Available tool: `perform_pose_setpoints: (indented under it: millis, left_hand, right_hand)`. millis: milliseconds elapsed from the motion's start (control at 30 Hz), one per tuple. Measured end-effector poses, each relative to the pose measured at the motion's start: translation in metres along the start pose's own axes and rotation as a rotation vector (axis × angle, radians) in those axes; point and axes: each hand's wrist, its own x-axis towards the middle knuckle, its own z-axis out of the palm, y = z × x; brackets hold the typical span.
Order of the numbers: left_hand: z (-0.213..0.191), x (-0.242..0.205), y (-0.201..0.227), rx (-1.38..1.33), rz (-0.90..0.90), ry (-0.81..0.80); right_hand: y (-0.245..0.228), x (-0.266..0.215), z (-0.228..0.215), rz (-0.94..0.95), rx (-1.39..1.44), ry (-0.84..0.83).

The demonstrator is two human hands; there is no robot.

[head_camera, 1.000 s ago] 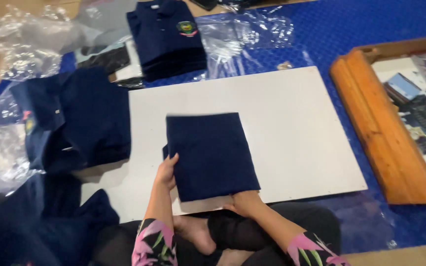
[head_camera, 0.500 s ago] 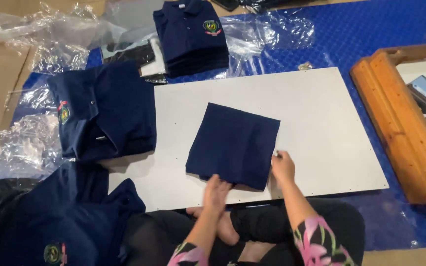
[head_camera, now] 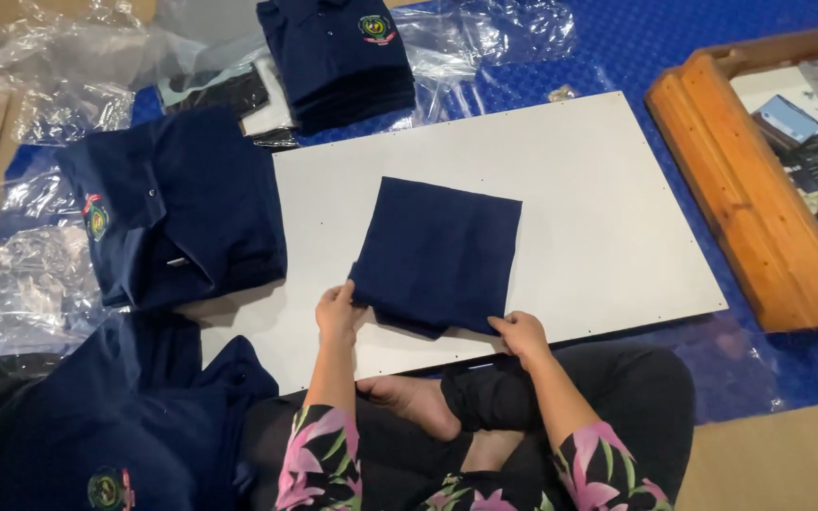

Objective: Folding navy blue polo shirts on a white board and stacking them.

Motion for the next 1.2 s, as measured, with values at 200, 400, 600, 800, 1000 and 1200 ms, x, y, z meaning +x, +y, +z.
perform_pose_setpoints:
  millis: [200, 400, 600, 800, 1000, 1200]
  left_hand:
    - [-0.008, -0.007, 0.022, -0.359, 0.165, -0.195]
    - [-0.021, 0.011, 0.009, 0.681, 0.222, 0.071]
    - [-0.012, 0.079, -0.011, 0.871, 0.221, -0.006]
    - [-0.002, 0.026, 0.015, 0.897, 0.118, -0.124]
    - [-0.008, -0.096, 0.072, 0.304, -0.021, -0.222]
    - [-0.008, -0.149, 0.105, -0.518, -0.004, -0.193]
  right_hand:
    - [-0.032, -0.042, -0.002, -0.002, 0.598, 0.033]
    - [-0.017, -0.035, 0.007, -0.018, 0.031, 0.135]
    - [-0.043, -0.027, 0.021, 0.098, 0.121, 0.018]
    - [-0.040, -0.008, 0.015, 0.065, 0.350, 0.064]
    - [-0.105, -0.085, -0.021, 0.071, 0.795, 0.119]
    - [-0.142, -0.070, -0.080, -0.040, 1.304, 0.015]
